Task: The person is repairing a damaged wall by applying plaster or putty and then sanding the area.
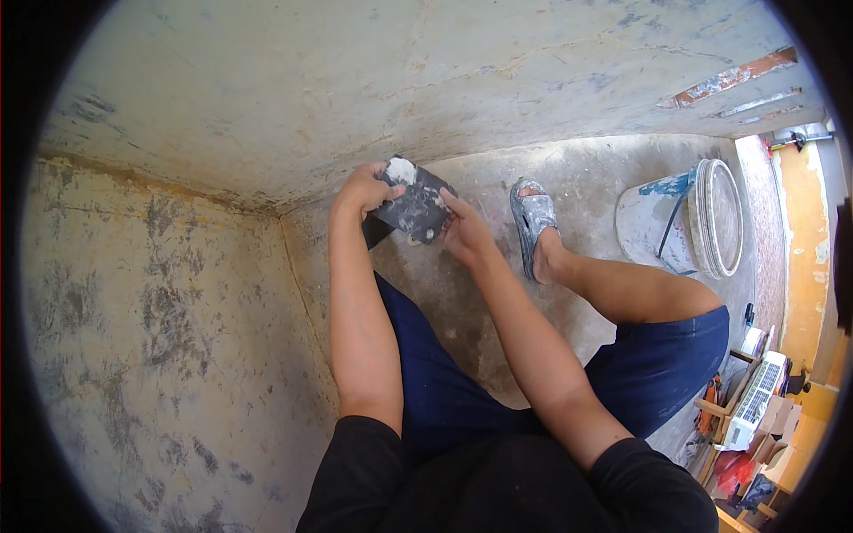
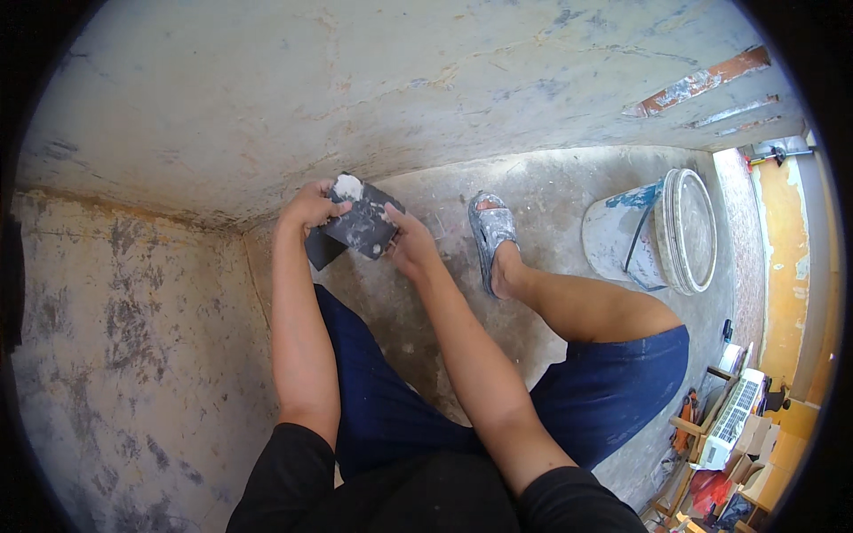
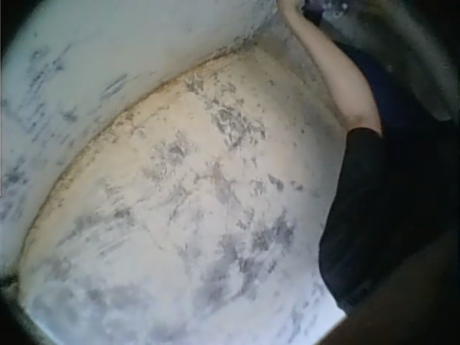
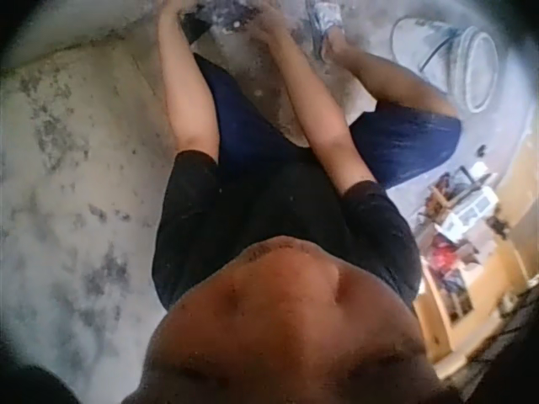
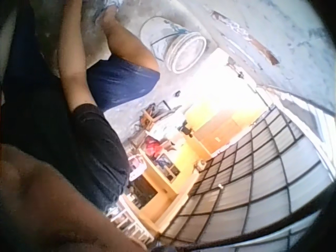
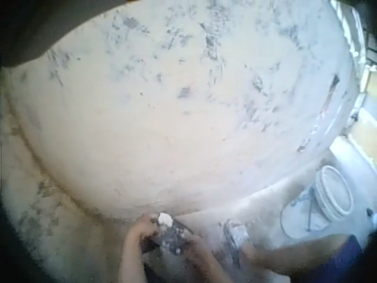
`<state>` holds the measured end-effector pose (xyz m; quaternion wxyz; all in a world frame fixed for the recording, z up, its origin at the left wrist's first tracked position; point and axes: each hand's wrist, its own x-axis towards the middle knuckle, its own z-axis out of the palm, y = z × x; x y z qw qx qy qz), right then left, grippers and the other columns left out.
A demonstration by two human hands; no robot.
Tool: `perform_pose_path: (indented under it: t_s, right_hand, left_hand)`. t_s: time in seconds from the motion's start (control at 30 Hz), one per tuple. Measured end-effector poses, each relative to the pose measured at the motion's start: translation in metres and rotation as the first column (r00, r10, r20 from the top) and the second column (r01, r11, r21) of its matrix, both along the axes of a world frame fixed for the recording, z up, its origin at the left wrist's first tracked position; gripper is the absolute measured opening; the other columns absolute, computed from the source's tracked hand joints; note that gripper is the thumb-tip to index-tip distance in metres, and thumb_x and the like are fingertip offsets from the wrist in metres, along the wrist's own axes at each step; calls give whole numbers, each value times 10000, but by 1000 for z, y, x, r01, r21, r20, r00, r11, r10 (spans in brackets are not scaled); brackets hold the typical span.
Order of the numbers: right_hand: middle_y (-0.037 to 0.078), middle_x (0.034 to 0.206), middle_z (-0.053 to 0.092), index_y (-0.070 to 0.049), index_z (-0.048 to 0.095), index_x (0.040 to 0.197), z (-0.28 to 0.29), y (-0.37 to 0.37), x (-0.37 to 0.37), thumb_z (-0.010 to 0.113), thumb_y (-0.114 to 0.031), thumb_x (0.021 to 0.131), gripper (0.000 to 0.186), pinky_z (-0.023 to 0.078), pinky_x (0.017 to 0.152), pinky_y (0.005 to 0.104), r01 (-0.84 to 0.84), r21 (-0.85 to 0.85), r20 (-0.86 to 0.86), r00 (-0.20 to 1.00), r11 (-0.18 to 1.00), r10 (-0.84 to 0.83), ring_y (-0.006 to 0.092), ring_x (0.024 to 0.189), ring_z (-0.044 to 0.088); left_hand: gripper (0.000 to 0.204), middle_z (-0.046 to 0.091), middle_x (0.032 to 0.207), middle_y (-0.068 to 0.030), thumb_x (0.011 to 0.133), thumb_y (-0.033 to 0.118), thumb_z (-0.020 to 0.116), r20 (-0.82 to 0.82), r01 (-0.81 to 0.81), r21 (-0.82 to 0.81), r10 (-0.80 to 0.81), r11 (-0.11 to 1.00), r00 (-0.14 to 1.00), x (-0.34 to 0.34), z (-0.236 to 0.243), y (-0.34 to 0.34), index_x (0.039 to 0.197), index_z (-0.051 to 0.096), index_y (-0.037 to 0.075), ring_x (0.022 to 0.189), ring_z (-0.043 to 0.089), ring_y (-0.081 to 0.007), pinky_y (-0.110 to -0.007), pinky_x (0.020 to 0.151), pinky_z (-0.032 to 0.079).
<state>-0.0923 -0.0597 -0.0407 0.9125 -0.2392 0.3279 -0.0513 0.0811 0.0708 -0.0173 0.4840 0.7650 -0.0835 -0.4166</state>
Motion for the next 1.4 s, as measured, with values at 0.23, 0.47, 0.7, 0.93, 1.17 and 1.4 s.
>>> perform_pose_path:
  t_s: [0.23, 0.47, 0.7, 0.93, 1.17, 1.4]
  right_hand:
    - [49, 1048, 711, -20, 629, 1227, -34, 12, -31, 673, -171, 971, 301, 550, 773, 323, 52, 34, -33, 998, 998, -51, 166, 886, 686]
    - [2, 942, 707, -54, 661, 1135, -37, 25, -40, 708, -115, 931, 218, 432, 620, 252, 35, -104, -122, 991, 994, -48, 102, 748, 627]
    - [40, 1009, 699, -28, 653, 1162, -28, 31, -25, 695, -44, 873, 292, 516, 762, 284, -8, -4, 11, 1000, 1000, 9, 150, 867, 662]
    - [104, 1168, 695, 37, 601, 1338, -15, 64, 1, 714, -50, 852, 506, 512, 934, 324, -69, -379, 19, 996, 923, 82, 185, 1049, 655]
    - [170, 1318, 599, 49, 361, 1526, -24, 76, 9, 750, -9, 831, 799, 474, 1034, 357, -153, -629, -12, 982, 762, 188, 230, 1197, 596]
    - [184, 1346, 524, 25, 381, 1469, -26, 50, 1, 667, -225, 983, 616, 529, 984, 490, 153, -15, 26, 988, 988, -153, 320, 1227, 557]
  left_hand:
    - [386, 748, 1020, -64, 779, 29, 830, 39, 366, -3, -366, 931, 930, 3, -26, -4, 1146, 714, 33, 870, 667, -176, -342, 786, 527]
    - [425, 751, 1002, -176, 708, 179, 909, 63, 411, 525, -516, 745, 854, -1, -9, -9, 1064, 748, 13, 897, 715, -287, -403, 770, 538]
    - [474, 748, 976, -204, 691, 248, 923, 55, 385, 588, -509, 711, 859, -1, -21, -6, 1059, 754, 2, 875, 726, -305, -415, 795, 548]
    - [683, 745, 1131, -150, 833, 595, 764, -183, 479, 319, -442, 818, 878, -17, 24, -12, 1190, 728, 14, 981, 708, -278, -393, 877, 537]
    - [425, 757, 1045, -167, 867, 343, 787, 272, 397, 371, -507, 840, 818, -18, -4, 16, 1171, 749, 48, 954, 702, -258, -385, 858, 534]
    - [265, 753, 1001, -189, 902, 124, 704, 199, 359, 430, -475, 828, 857, -30, 21, -13, 1157, 759, 80, 913, 699, -255, -380, 828, 532]
